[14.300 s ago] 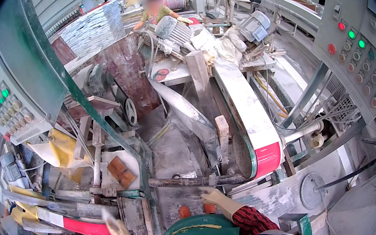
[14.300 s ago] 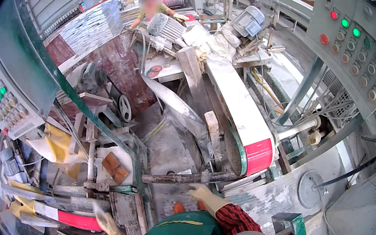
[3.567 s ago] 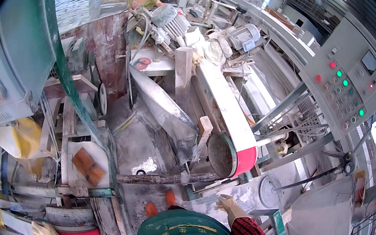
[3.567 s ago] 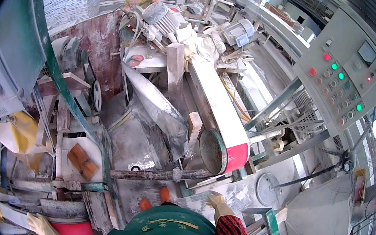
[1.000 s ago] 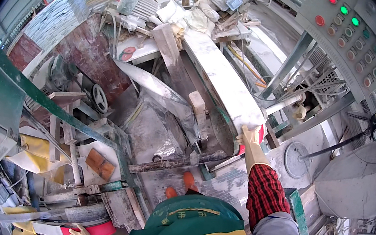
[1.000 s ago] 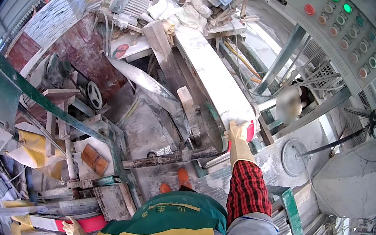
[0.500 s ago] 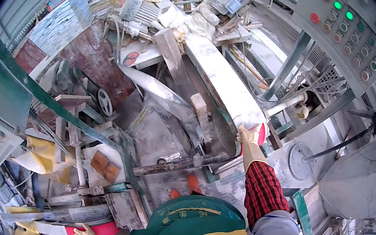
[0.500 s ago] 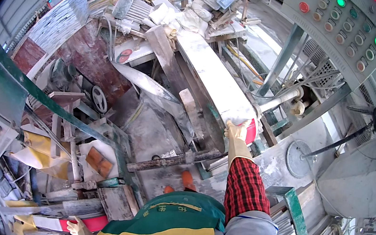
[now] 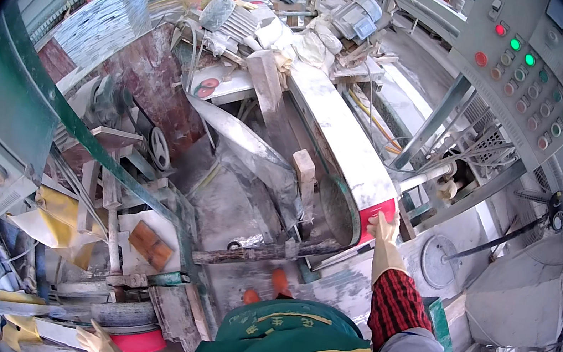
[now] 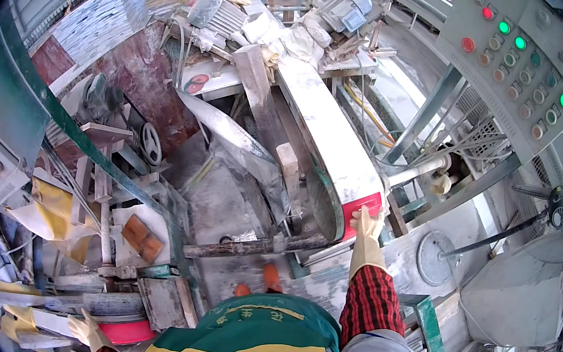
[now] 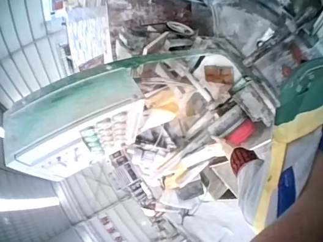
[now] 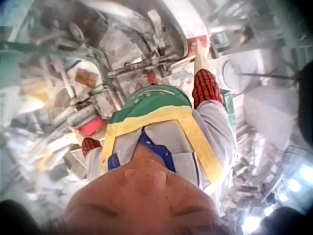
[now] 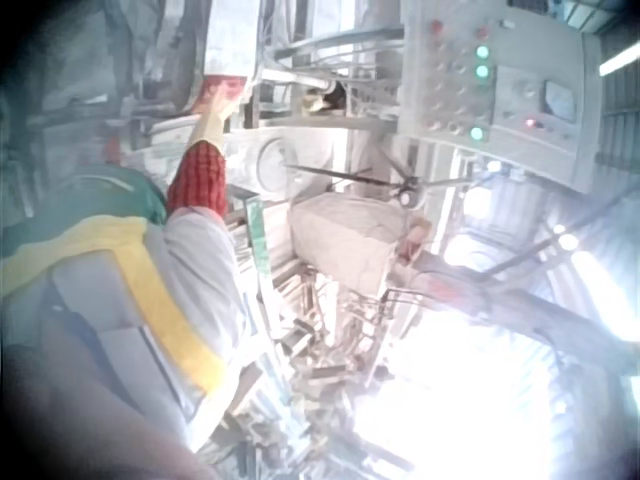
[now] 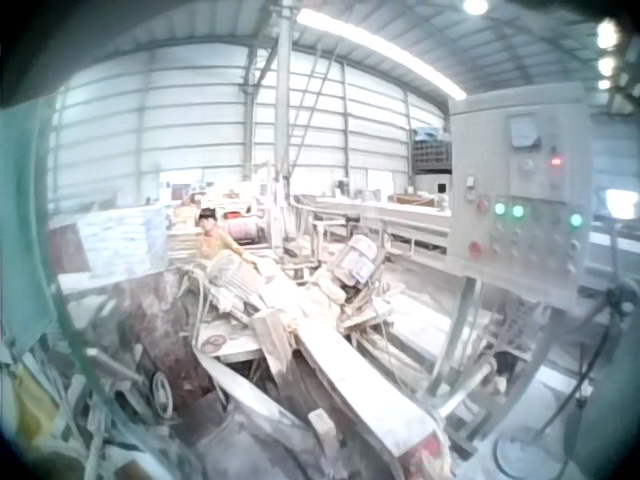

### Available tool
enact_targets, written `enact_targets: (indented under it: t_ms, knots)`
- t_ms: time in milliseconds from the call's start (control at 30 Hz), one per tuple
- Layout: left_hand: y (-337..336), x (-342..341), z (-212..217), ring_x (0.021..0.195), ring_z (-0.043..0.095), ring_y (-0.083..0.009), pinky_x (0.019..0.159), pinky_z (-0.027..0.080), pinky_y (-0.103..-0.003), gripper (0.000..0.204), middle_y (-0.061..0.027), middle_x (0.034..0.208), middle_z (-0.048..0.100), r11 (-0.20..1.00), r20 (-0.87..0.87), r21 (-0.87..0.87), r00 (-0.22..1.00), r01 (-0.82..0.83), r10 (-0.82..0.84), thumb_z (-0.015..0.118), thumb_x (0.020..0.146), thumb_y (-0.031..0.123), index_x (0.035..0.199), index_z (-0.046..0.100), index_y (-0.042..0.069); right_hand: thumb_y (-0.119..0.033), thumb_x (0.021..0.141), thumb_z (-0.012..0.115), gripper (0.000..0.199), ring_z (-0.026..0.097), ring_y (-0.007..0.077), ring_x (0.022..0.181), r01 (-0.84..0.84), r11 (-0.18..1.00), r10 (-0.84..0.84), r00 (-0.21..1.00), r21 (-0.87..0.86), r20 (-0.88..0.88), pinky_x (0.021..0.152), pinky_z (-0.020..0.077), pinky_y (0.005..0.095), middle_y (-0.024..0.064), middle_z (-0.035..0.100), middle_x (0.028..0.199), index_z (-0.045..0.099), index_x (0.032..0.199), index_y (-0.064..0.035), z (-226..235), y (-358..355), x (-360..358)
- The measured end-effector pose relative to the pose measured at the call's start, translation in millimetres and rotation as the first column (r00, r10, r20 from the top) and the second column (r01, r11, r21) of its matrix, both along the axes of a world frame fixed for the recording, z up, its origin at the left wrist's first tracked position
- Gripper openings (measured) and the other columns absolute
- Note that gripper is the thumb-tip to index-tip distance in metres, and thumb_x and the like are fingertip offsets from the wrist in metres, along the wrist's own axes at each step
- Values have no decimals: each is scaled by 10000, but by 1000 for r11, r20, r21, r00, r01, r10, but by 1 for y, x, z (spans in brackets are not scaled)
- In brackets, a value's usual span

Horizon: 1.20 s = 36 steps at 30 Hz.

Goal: The person stands at a machine and repeatedly places small rectangular white blocks onto a conveyor belt. The blocks move through the machinery and are collected in a yellow bag. The person continues this repetitive action throughout the clip.

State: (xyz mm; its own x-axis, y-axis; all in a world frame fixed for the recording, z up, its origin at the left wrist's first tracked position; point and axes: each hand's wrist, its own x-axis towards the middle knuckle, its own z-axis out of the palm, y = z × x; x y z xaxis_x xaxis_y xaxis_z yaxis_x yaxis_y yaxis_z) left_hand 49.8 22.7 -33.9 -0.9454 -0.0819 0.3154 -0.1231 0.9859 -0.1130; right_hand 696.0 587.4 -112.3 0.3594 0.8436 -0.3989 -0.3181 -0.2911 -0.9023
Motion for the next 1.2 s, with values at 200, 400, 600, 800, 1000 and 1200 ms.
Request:
enact_targets:
  t_ms: [200,400,600,800,1000,1200]
  knots:
    - [-10,1,-8,1212,403,-330,994,353,-429,655,-150,1348,407,997,88,16,994,-70,68,419,870,606,1348,409,160,-142,878,557,502,605,272,558,-71,976,118,967,-204,227,426,484,390,214,627,832,308,1314,-141,-78,-84,27]
    - [18,39,-1,1109,499,-285,913,418,-404,512,-110,1297,466,985,-95,-172,995,-14,-3,407,912,529,1207,559,138,-155,767,593,667,656,233,614,-462,607,720,664,-647,203,530,546,323,189,669,858,350,1375,-29,-59,-169,0]
    - [25,45,5,1131,487,-289,919,409,-416,509,-122,1317,451,981,-68,-195,998,-14,1,361,932,513,1240,531,144,-154,797,603,637,632,192,609,-616,574,818,401,-540,412,532,517,295,152,672,834,365,1380,-61,-139,-131,1]
    - [34,49,3,1127,490,-293,918,408,-419,490,-126,1322,450,976,-79,-218,996,18,-36,363,934,507,1232,534,157,-206,805,588,614,643,182,652,-658,523,847,330,-542,416,574,519,290,137,682,863,391,1374,-84,-99,-112,-54]
    - [37,57,4,1171,458,-298,951,386,-415,482,-131,1345,432,977,-80,-214,997,3,-20,355,940,493,1240,521,155,-222,805,581,581,653,188,651,-692,462,853,175,-555,491,591,538,294,137,683,865,432,1349,-82,-77,-125,-62]
    - [51,66,16,1237,409,-302,1007,343,-403,500,-125,1394,389,981,32,-192,999,-36,43,340,947,490,1286,487,152,-192,808,582,581,642,185,635,-666,465,885,326,-584,333,567,534,297,148,675,835,422,1344,-33,-109,-146,-16]
